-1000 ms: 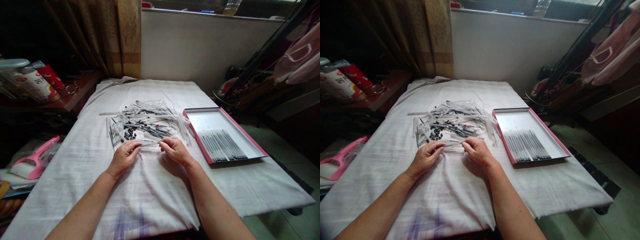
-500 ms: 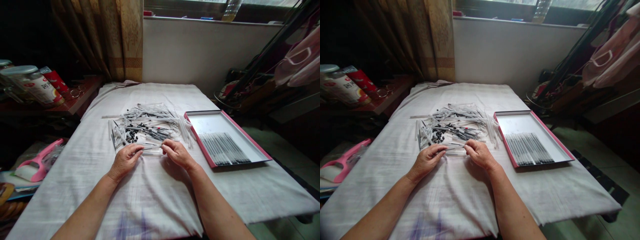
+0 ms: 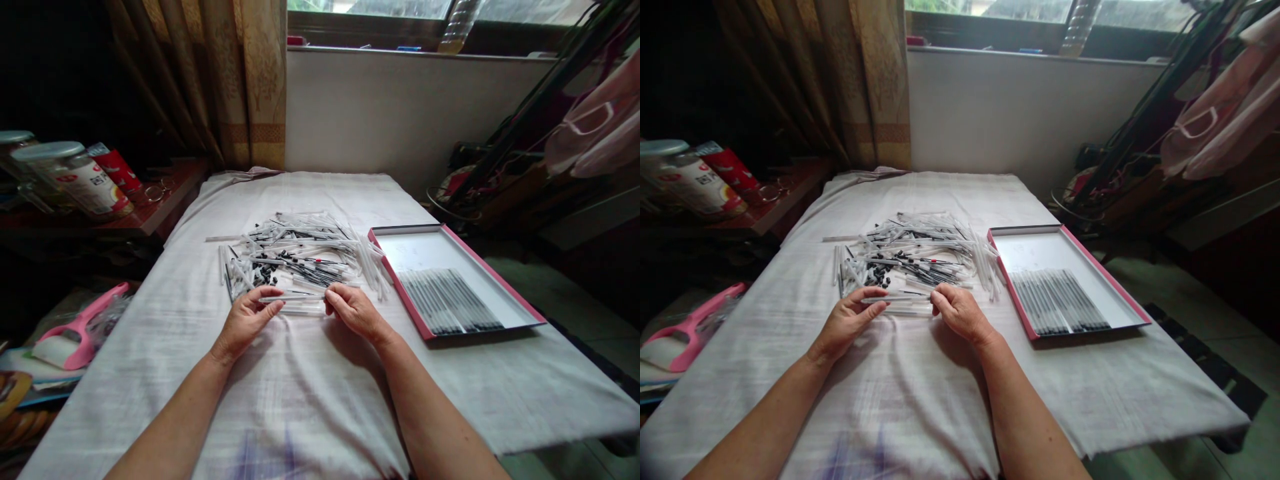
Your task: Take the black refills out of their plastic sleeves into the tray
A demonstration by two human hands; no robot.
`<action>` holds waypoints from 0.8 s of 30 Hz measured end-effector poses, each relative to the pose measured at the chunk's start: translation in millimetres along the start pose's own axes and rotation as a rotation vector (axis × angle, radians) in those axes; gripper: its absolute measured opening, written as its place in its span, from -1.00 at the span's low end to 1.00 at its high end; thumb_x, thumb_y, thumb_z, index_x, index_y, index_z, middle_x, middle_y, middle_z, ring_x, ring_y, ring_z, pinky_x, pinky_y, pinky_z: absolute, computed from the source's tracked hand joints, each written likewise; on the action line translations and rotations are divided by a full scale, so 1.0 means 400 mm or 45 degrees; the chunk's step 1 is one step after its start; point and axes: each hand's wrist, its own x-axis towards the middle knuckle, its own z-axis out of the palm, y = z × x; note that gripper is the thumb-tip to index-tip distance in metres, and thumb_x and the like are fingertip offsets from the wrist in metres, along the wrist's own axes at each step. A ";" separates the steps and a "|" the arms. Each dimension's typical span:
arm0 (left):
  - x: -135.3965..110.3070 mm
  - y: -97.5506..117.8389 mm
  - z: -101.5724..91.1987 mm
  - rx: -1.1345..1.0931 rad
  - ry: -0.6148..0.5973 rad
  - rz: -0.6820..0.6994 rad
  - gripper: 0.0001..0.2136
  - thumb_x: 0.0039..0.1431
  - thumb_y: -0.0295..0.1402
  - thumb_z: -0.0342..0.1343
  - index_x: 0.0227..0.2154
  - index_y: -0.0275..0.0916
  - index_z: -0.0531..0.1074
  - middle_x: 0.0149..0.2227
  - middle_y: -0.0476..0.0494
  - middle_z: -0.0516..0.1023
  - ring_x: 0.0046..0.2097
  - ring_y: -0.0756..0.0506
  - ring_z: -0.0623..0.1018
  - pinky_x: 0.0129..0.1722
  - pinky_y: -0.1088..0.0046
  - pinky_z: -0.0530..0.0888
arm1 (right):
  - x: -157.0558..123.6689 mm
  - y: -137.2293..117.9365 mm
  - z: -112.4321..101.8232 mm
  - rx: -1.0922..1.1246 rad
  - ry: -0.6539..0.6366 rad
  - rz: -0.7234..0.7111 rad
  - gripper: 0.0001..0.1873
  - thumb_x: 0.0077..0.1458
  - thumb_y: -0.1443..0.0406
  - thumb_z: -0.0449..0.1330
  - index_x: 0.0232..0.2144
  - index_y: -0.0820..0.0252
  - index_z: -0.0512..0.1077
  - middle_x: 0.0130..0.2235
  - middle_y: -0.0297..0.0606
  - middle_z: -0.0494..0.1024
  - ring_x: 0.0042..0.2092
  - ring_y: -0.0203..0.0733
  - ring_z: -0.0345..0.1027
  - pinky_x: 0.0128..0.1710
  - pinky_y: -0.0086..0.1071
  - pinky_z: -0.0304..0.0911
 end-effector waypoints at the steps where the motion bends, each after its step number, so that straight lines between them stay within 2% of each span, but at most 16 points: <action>1: 0.001 0.003 -0.002 -0.118 0.004 -0.057 -0.66 -0.06 -0.13 0.32 -0.27 -0.25 0.57 -0.36 -0.14 0.64 -0.38 -0.06 0.56 -0.42 0.49 0.45 | 0.000 0.000 0.002 0.015 -0.002 0.000 -0.61 0.25 0.16 -0.04 -0.57 0.16 0.33 -0.55 -0.36 0.40 -0.49 -0.32 0.25 -0.41 -0.46 0.16; 4: 0.004 0.012 -0.003 -0.337 0.030 -0.117 -0.63 -0.12 -0.10 0.37 -0.31 -0.25 0.58 -0.41 -0.11 0.61 -0.40 -0.03 0.53 -0.45 0.53 0.40 | -0.001 -0.002 0.011 0.052 -0.035 -0.004 -0.64 0.24 0.17 -0.02 -0.55 0.16 0.33 -0.53 -0.35 0.43 -0.48 -0.32 0.26 -0.41 -0.46 0.16; 7: 0.002 0.018 0.003 -0.377 0.031 -0.112 -0.63 -0.11 -0.06 0.36 -0.34 -0.27 0.58 -0.43 -0.09 0.58 -0.44 0.02 0.47 -0.48 0.54 0.38 | -0.004 -0.011 0.029 0.029 -0.120 -0.032 -0.68 0.23 0.21 0.01 -0.54 0.17 0.34 -0.52 -0.36 0.45 -0.45 -0.32 0.29 -0.39 -0.47 0.16; 10: 0.001 0.023 0.011 -0.408 0.041 -0.118 -0.59 -0.07 0.01 0.30 -0.35 -0.27 0.53 -0.33 -0.12 0.58 -0.38 -0.01 0.51 -0.44 0.51 0.42 | -0.008 -0.020 0.046 -0.052 -0.198 -0.073 -0.72 0.21 0.26 0.04 -0.53 0.17 0.37 -0.52 -0.39 0.44 -0.45 -0.33 0.29 -0.39 -0.48 0.15; 12: 0.002 0.024 0.012 -0.483 0.076 -0.142 -0.58 -0.05 0.04 0.27 -0.35 -0.24 0.47 -0.30 -0.11 0.58 -0.34 -0.04 0.55 -0.39 0.47 0.47 | -0.009 -0.020 0.048 -0.120 -0.200 -0.084 -0.73 0.20 0.26 0.05 -0.52 0.17 0.39 -0.54 -0.40 0.43 -0.46 -0.33 0.28 -0.41 -0.47 0.13; 14: 0.003 0.023 0.009 -0.533 0.087 -0.165 -0.58 -0.02 0.06 0.24 -0.34 -0.22 0.40 -0.41 -0.02 0.53 -0.42 -0.01 0.53 -0.41 0.47 0.48 | -0.008 -0.012 0.039 -0.164 -0.157 -0.074 -0.70 0.21 0.25 0.04 -0.54 0.16 0.38 -0.55 -0.39 0.44 -0.47 -0.31 0.29 -0.41 -0.46 0.14; 16: 0.004 0.020 0.006 -0.484 0.063 -0.160 -0.60 0.04 0.05 0.19 -0.34 -0.21 0.38 -0.55 0.10 0.40 -0.56 0.06 0.42 -0.53 0.55 0.40 | -0.005 0.003 0.017 -0.171 -0.058 -0.035 -0.68 0.21 0.22 0.03 -0.55 0.16 0.38 -0.55 -0.36 0.47 -0.46 -0.30 0.32 -0.40 -0.44 0.16; 19: 0.000 0.017 0.005 -0.283 0.003 -0.125 -0.62 0.12 0.04 0.11 -0.31 -0.22 0.39 -0.62 0.16 0.23 -0.66 0.11 0.23 -0.68 0.63 0.19 | 0.000 0.034 -0.032 -0.158 0.212 0.050 -0.68 0.20 0.17 0.04 -0.54 0.15 0.38 -0.56 -0.34 0.48 -0.49 -0.28 0.33 -0.43 -0.43 0.18; 22: -0.004 0.016 0.011 -0.135 -0.048 -0.088 -0.60 0.13 0.04 0.10 -0.29 -0.25 0.43 -0.63 0.14 0.23 -0.66 0.12 0.20 -0.71 0.63 0.14 | 0.001 0.067 -0.080 -0.181 0.544 0.130 -0.67 0.18 0.10 0.04 -0.48 0.16 0.41 -0.54 -0.29 0.51 -0.51 -0.25 0.33 -0.46 -0.42 0.19; 24: -0.006 0.014 0.017 -0.086 -0.069 -0.060 -0.59 0.10 0.03 0.13 -0.29 -0.27 0.46 -0.62 0.12 0.27 -0.65 0.12 0.23 -0.69 0.63 0.18 | -0.003 0.083 -0.104 -0.275 0.684 0.165 -0.71 0.15 0.12 0.06 -0.42 0.16 0.45 -0.49 -0.26 0.54 -0.47 -0.22 0.36 -0.42 -0.40 0.22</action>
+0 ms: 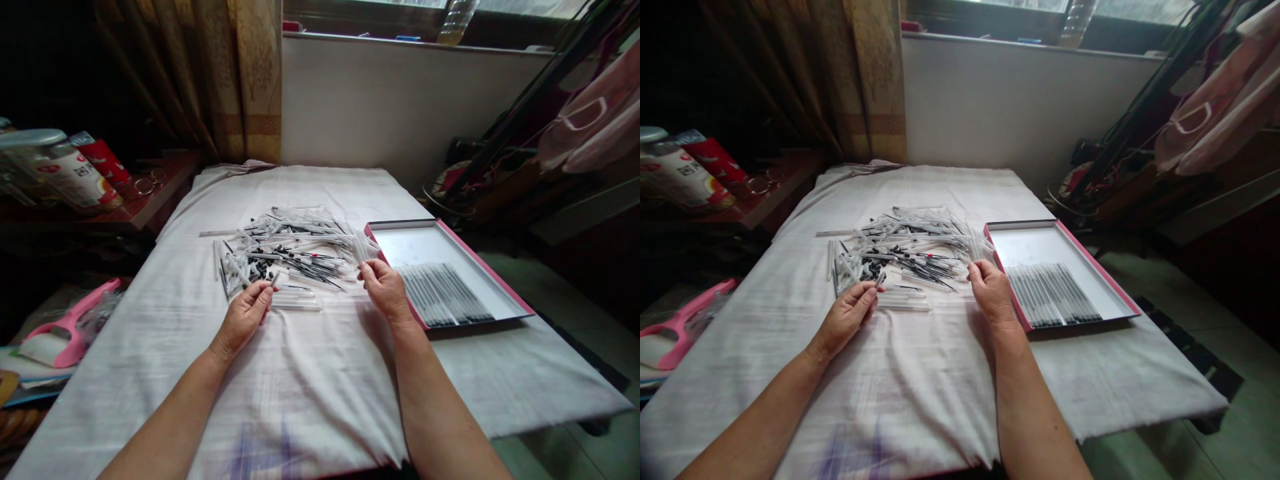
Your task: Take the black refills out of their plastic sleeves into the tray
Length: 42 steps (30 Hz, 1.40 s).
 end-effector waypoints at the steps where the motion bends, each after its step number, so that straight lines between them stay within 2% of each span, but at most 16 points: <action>1: -0.001 -0.002 0.003 0.018 -0.009 0.005 -0.59 0.09 0.03 0.15 -0.29 -0.28 0.48 -0.61 0.11 0.29 -0.65 0.11 0.25 -0.68 0.62 0.20 | 0.002 0.007 -0.006 -0.067 0.028 0.001 -0.74 0.13 0.15 0.08 -0.39 0.16 0.47 -0.46 -0.25 0.56 -0.45 -0.21 0.38 -0.39 -0.38 0.24; 6: -0.004 -0.013 0.010 0.109 -0.043 0.020 -0.63 0.08 -0.05 0.18 -0.24 -0.28 0.54 -0.57 0.05 0.41 -0.64 0.08 0.30 -0.69 0.60 0.24 | -0.007 0.014 -0.009 -0.413 -0.113 -0.046 -0.79 0.03 0.33 0.14 -0.28 0.14 0.54 -0.28 -0.24 0.60 -0.40 -0.21 0.39 -0.29 -0.32 0.27; 10: -0.005 -0.018 0.009 0.232 -0.065 0.114 -0.70 0.12 -0.12 0.16 -0.23 -0.24 0.57 -0.58 0.02 0.48 -0.63 0.05 0.36 -0.65 0.57 0.32 | -0.018 -0.001 0.003 -0.662 -0.199 -0.064 -0.79 0.06 0.33 0.20 -0.22 0.08 0.54 -0.14 -0.22 0.57 -0.32 -0.19 0.42 -0.31 -0.33 0.24; 14: -0.002 -0.025 0.005 0.359 -0.108 0.221 -0.73 0.16 -0.17 0.13 -0.23 -0.21 0.59 -0.40 -0.10 0.64 -0.41 -0.07 0.57 -0.40 0.46 0.52 | -0.021 -0.012 0.012 -0.828 -0.227 -0.059 -0.88 0.10 0.30 0.21 -0.27 0.08 0.52 -0.16 -0.18 0.54 -0.26 -0.13 0.42 -0.36 -0.34 0.20; 17: 0.001 -0.037 0.001 0.463 -0.075 0.281 -0.73 0.16 -0.18 0.13 -0.21 -0.21 0.60 -0.21 -0.18 0.67 -0.18 -0.16 0.63 -0.14 0.32 0.55 | -0.021 -0.015 0.011 -0.833 -0.247 -0.089 -0.91 0.14 0.31 0.18 -0.28 0.10 0.48 -0.20 -0.14 0.56 -0.23 -0.10 0.41 -0.34 -0.33 0.19; 21: 0.003 -0.045 -0.002 0.575 -0.082 0.349 -0.72 0.19 -0.21 0.09 -0.14 -0.21 0.58 -0.11 -0.20 0.65 -0.06 -0.18 0.61 -0.01 0.25 0.51 | -0.021 -0.019 0.003 -0.654 -0.224 -0.026 -0.89 0.17 0.31 0.11 -0.28 0.14 0.45 -0.25 -0.13 0.59 -0.24 -0.09 0.43 -0.30 -0.31 0.20; 25: 0.000 -0.039 -0.001 0.646 -0.116 0.404 -0.70 0.23 -0.22 0.04 -0.11 -0.20 0.56 -0.10 -0.20 0.64 -0.05 -0.17 0.61 0.00 0.27 0.51 | -0.020 -0.029 0.012 -0.107 -0.209 0.039 -0.83 0.16 0.27 0.05 -0.25 0.15 0.42 -0.37 -0.22 0.58 -0.35 -0.18 0.44 -0.34 -0.34 0.26; 28: -0.005 -0.034 0.001 0.697 -0.150 0.404 -0.71 0.24 -0.23 0.04 -0.08 -0.20 0.55 -0.12 -0.18 0.65 -0.09 -0.17 0.62 -0.04 0.31 0.52 | -0.024 -0.047 0.035 0.301 -0.309 0.170 -0.78 0.13 0.22 0.04 -0.27 0.20 0.40 -0.45 -0.26 0.55 -0.49 -0.25 0.37 -0.48 -0.40 0.26; 30: -0.007 -0.034 0.003 0.726 -0.150 0.425 -0.72 0.23 -0.23 0.06 -0.10 -0.19 0.55 -0.15 -0.17 0.66 -0.13 -0.16 0.63 -0.07 0.33 0.53 | -0.031 -0.064 0.050 0.454 -0.397 0.217 -0.79 0.08 0.20 0.07 -0.32 0.21 0.41 -0.47 -0.28 0.54 -0.52 -0.30 0.32 -0.52 -0.43 0.25; 37: -0.014 -0.031 0.011 0.783 -0.184 0.547 -0.75 0.27 -0.28 0.05 -0.09 -0.16 0.54 -0.15 -0.12 0.66 -0.13 -0.12 0.63 -0.09 0.37 0.53 | -0.057 -0.116 0.068 0.621 -0.681 0.280 -0.81 0.04 0.21 0.11 -0.36 0.21 0.42 -0.51 -0.36 0.46 -0.54 -0.37 0.27 -0.54 -0.49 0.19; 42: -0.017 -0.031 0.011 0.822 -0.208 0.571 -0.75 0.28 -0.29 0.04 -0.06 -0.14 0.53 -0.11 -0.09 0.65 -0.10 -0.10 0.62 -0.07 0.38 0.53 | -0.063 -0.121 0.067 0.642 -0.765 0.274 -0.81 0.04 0.19 0.12 -0.37 0.21 0.41 -0.49 -0.37 0.44 -0.50 -0.35 0.30 -0.54 -0.49 0.17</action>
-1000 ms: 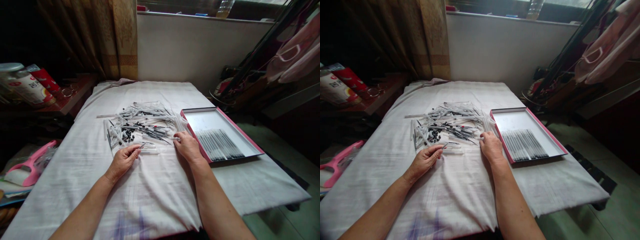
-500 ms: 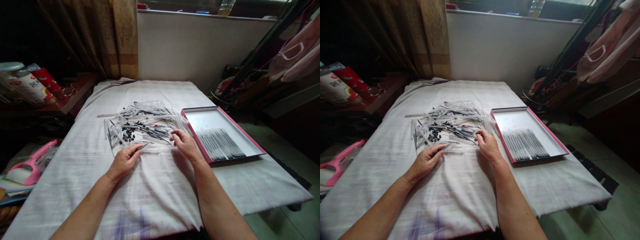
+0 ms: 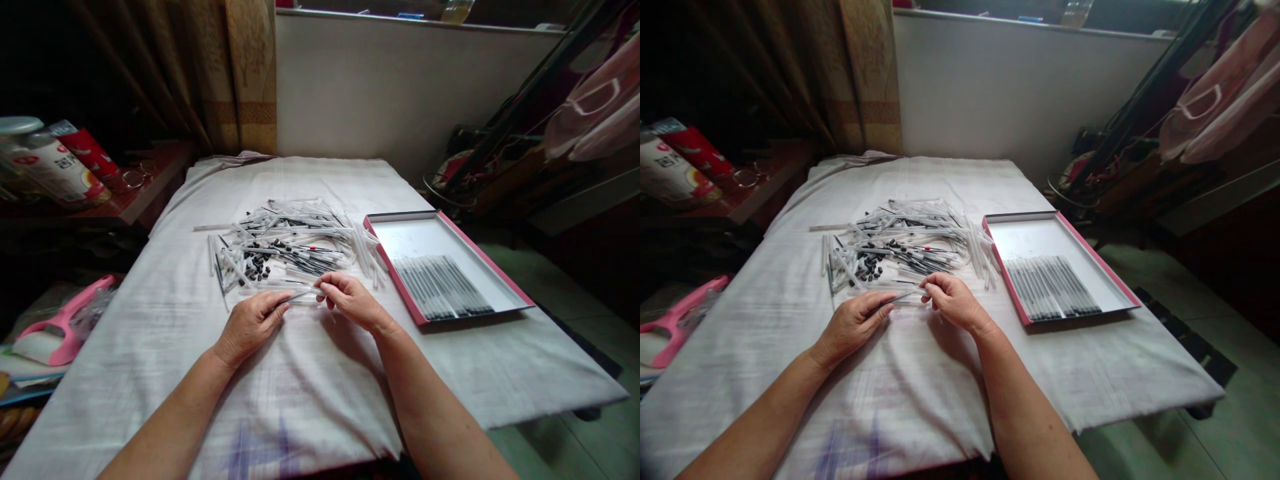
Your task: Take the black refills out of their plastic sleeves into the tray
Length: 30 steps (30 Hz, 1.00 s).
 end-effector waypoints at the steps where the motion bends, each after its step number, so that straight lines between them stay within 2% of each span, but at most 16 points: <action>1: 0.000 0.000 -0.001 0.006 -0.005 0.007 -0.75 0.29 -0.29 0.04 -0.06 -0.13 0.53 -0.11 -0.09 0.64 -0.10 -0.10 0.62 -0.07 0.38 0.52 | -0.001 0.001 0.000 -0.013 -0.006 0.006 -0.81 0.05 0.19 0.12 -0.37 0.20 0.41 -0.49 -0.36 0.45 -0.51 -0.35 0.29 -0.54 -0.49 0.16; 4: -0.001 0.003 -0.004 0.037 -0.028 0.045 -0.75 0.29 -0.30 0.03 -0.05 -0.13 0.52 -0.12 -0.09 0.64 -0.11 -0.09 0.62 -0.08 0.40 0.52 | -0.003 0.004 0.000 -0.059 -0.046 0.029 -0.79 0.07 0.18 0.13 -0.35 0.20 0.41 -0.49 -0.35 0.47 -0.53 -0.36 0.24 -0.56 -0.50 0.14; 7: -0.001 0.008 -0.008 0.121 -0.071 0.067 -0.75 0.29 -0.30 0.04 -0.04 -0.11 0.52 -0.19 -0.08 0.64 -0.19 -0.08 0.62 -0.18 0.43 0.52 | -0.002 0.010 0.003 -0.100 -0.092 0.044 -0.77 0.08 0.15 0.12 -0.36 0.20 0.41 -0.49 -0.36 0.47 -0.55 -0.37 0.20 -0.59 -0.51 0.13; 9: -0.002 0.010 -0.010 0.177 -0.083 0.064 -0.75 0.29 -0.30 0.04 -0.04 -0.11 0.52 -0.23 -0.08 0.64 -0.23 -0.08 0.62 -0.24 0.44 0.52 | 0.000 0.017 0.007 -0.151 -0.062 0.025 -0.73 0.11 0.12 0.10 -0.43 0.21 0.41 -0.52 -0.36 0.45 -0.57 -0.39 0.18 -0.60 -0.51 0.11; 12: -0.001 0.012 -0.011 0.219 -0.067 0.059 -0.75 0.29 -0.31 0.03 -0.05 -0.13 0.52 -0.21 -0.09 0.64 -0.21 -0.09 0.62 -0.22 0.43 0.52 | 0.005 0.024 0.016 -0.214 0.013 -0.020 -0.64 0.15 0.07 0.07 -0.47 0.22 0.43 -0.57 -0.37 0.42 -0.59 -0.40 0.15 -0.60 -0.52 0.06; 17: -0.001 0.009 -0.008 0.238 -0.072 0.068 -0.75 0.31 -0.30 0.00 -0.05 -0.15 0.51 -0.18 -0.10 0.64 -0.19 -0.10 0.62 -0.19 0.41 0.52 | 0.004 0.024 0.024 -0.122 -0.019 0.055 -0.52 0.14 -0.02 0.06 -0.22 0.26 0.51 -0.50 -0.33 0.49 -0.59 -0.38 0.16 -0.61 -0.50 0.10; 19: -0.002 0.008 -0.006 0.234 -0.062 0.081 -0.75 0.32 -0.30 0.00 -0.06 -0.16 0.51 -0.18 -0.11 0.63 -0.19 -0.10 0.62 -0.18 0.41 0.52 | 0.002 0.025 0.022 -0.105 -0.061 0.085 -0.48 0.14 -0.05 0.05 -0.19 0.26 0.50 -0.47 -0.30 0.52 -0.59 -0.38 0.18 -0.60 -0.49 0.13; 24: -0.002 0.011 -0.007 0.208 -0.053 0.099 -0.76 0.31 -0.31 0.01 -0.05 -0.14 0.51 -0.18 -0.10 0.63 -0.18 -0.09 0.62 -0.19 0.42 0.52 | -0.004 0.021 0.010 -0.282 -0.135 0.000 -0.35 0.18 -0.15 -0.06 -0.52 0.25 0.47 -0.51 -0.23 0.52 -0.56 -0.35 0.23 -0.54 -0.47 0.15; 27: -0.002 0.014 -0.009 0.212 -0.058 0.102 -0.76 0.31 -0.32 0.02 -0.05 -0.13 0.51 -0.19 -0.09 0.63 -0.19 -0.09 0.62 -0.21 0.43 0.52 | -0.009 0.012 0.006 -0.310 -0.187 -0.025 -0.27 0.20 -0.19 -0.15 -0.55 0.25 0.45 -0.51 -0.22 0.51 -0.57 -0.35 0.24 -0.52 -0.45 0.16; 30: -0.002 0.018 -0.008 0.223 -0.046 0.125 -0.76 0.31 -0.33 0.01 -0.06 -0.16 0.51 -0.21 -0.10 0.63 -0.20 -0.10 0.62 -0.22 0.42 0.51 | -0.011 0.008 0.005 -0.335 -0.238 0.008 -0.30 0.19 -0.20 -0.13 -0.53 0.25 0.43 -0.56 -0.26 0.47 -0.58 -0.34 0.23 -0.53 -0.45 0.14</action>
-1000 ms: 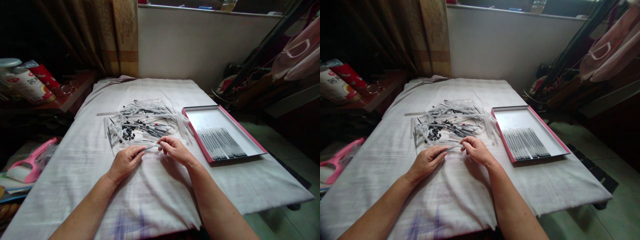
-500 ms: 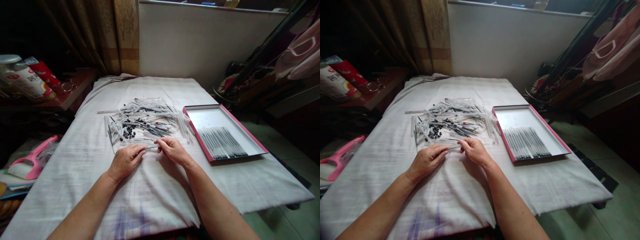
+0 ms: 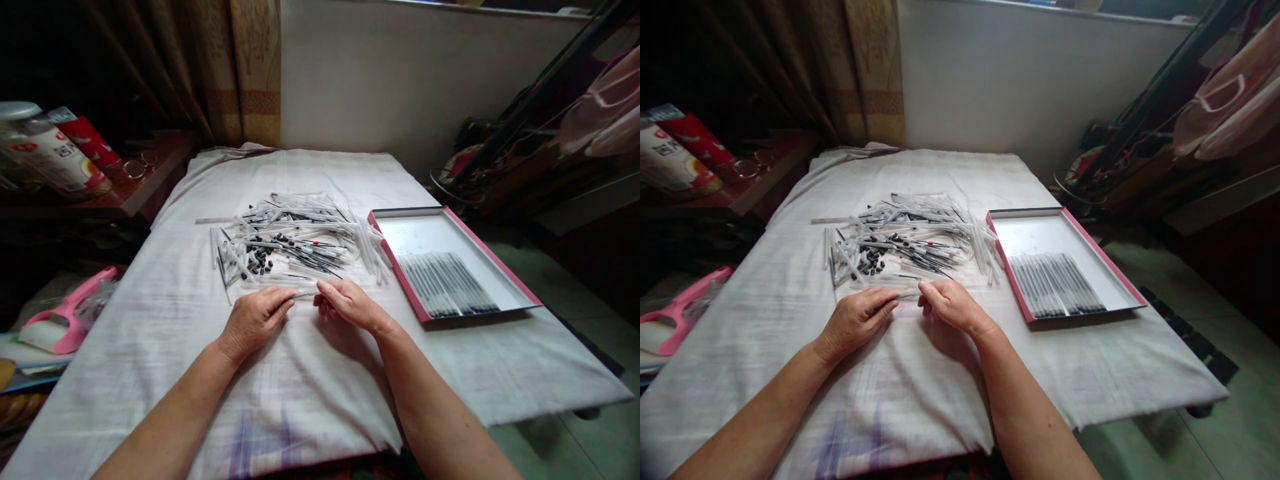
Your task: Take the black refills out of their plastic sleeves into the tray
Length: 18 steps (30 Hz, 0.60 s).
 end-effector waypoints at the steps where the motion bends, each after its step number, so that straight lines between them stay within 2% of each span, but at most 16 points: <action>1: 0.000 0.001 0.001 0.002 0.007 0.007 -0.76 0.31 -0.33 0.01 -0.06 -0.17 0.51 -0.22 -0.10 0.63 -0.21 -0.10 0.62 -0.22 0.42 0.51 | 0.000 0.000 0.000 -0.002 -0.029 0.008 -0.32 0.18 -0.19 -0.10 -0.52 0.25 0.43 -0.57 -0.28 0.44 -0.58 -0.34 0.22 -0.54 -0.46 0.13; 4: -0.002 0.003 0.002 0.013 0.024 0.028 -0.76 0.31 -0.33 0.01 -0.06 -0.18 0.52 -0.26 -0.10 0.62 -0.25 -0.09 0.62 -0.25 0.43 0.52 | 0.001 0.002 0.002 0.029 -0.104 0.022 -0.37 0.18 -0.17 -0.08 -0.52 0.23 0.38 -0.60 -0.35 0.37 -0.59 -0.36 0.17 -0.56 -0.47 0.09; 9: -0.003 0.006 0.001 0.073 0.040 0.080 -0.74 0.32 -0.32 -0.01 -0.05 -0.17 0.52 -0.27 -0.11 0.62 -0.28 -0.08 0.62 -0.30 0.46 0.51 | 0.000 0.001 0.005 0.024 -0.122 0.022 -0.44 0.23 -0.10 -0.11 -0.53 0.19 0.32 -0.65 -0.43 0.26 -0.62 -0.37 0.09 -0.59 -0.48 0.03; 18: -0.004 0.019 0.002 0.188 -0.016 0.030 -0.73 0.33 -0.32 -0.04 -0.04 -0.14 0.51 -0.23 -0.10 0.64 -0.26 -0.07 0.63 -0.30 0.49 0.51 | 0.007 0.004 0.006 -0.055 -0.096 -0.034 -0.45 0.26 -0.06 -0.11 -0.59 0.14 0.28 -0.66 -0.42 0.25 -0.59 -0.35 0.07 -0.57 -0.45 0.01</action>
